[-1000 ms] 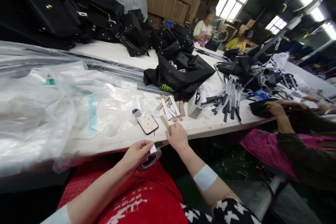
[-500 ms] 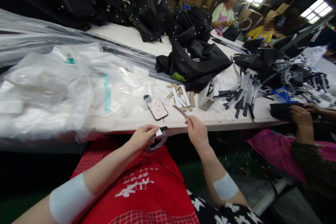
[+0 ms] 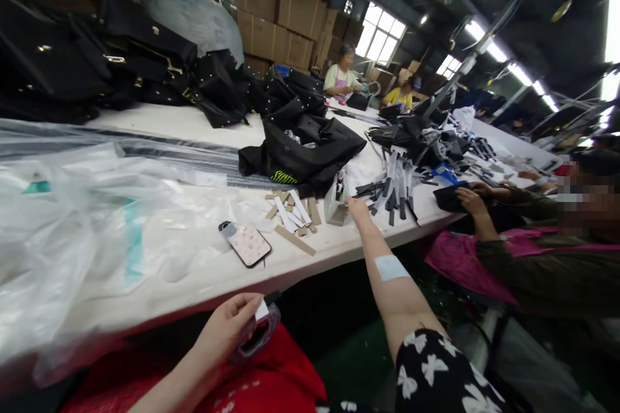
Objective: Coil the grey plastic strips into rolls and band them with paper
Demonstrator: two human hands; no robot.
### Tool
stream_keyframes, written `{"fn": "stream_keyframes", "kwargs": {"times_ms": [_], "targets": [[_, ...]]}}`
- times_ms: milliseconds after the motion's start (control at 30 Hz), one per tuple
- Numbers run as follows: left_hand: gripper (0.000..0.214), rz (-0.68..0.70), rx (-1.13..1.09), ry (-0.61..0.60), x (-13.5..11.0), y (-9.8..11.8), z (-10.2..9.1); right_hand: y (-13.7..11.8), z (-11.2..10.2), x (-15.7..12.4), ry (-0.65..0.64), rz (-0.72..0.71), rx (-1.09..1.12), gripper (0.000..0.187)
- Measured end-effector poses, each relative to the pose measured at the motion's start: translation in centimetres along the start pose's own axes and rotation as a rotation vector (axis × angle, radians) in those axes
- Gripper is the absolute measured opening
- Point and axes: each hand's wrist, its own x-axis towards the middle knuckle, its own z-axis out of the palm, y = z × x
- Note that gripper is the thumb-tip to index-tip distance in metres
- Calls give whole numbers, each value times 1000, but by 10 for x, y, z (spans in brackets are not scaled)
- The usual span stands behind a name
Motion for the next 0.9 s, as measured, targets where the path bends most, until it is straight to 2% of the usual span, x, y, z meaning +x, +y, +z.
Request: {"fn": "stream_keyframes", "kwargs": {"times_ms": [67, 167, 333, 433, 533, 600, 767, 833, 900], "targets": [[57, 7, -1, -10, 1, -3, 4, 4, 2, 13, -46, 29, 56, 30], [57, 19, -16, -13, 4, -7, 8, 4, 9, 13, -55, 47, 136, 28], [60, 39, -22, -22, 7, -7, 10, 9, 9, -16, 12, 10, 204, 34], [60, 61, -2, -14, 8, -2, 11, 17, 4, -39, -51, 49, 213, 29], [59, 97, 15, 31, 6, 5, 12, 12, 1, -71, -139, 100, 242, 28], [56, 142, 29, 83, 2, 10, 15, -5, 1, -102, -225, 89, 316, 28], [43, 309, 107, 183, 0, 15, 18, -68, 8, -194, -636, -9, 691, 24], [40, 333, 134, 215, 0, 15, 16, -82, 13, -221, -747, 13, 745, 25], [39, 347, 151, 236, -1, 15, 13, -85, 21, -238, -803, 52, 754, 27]]}}
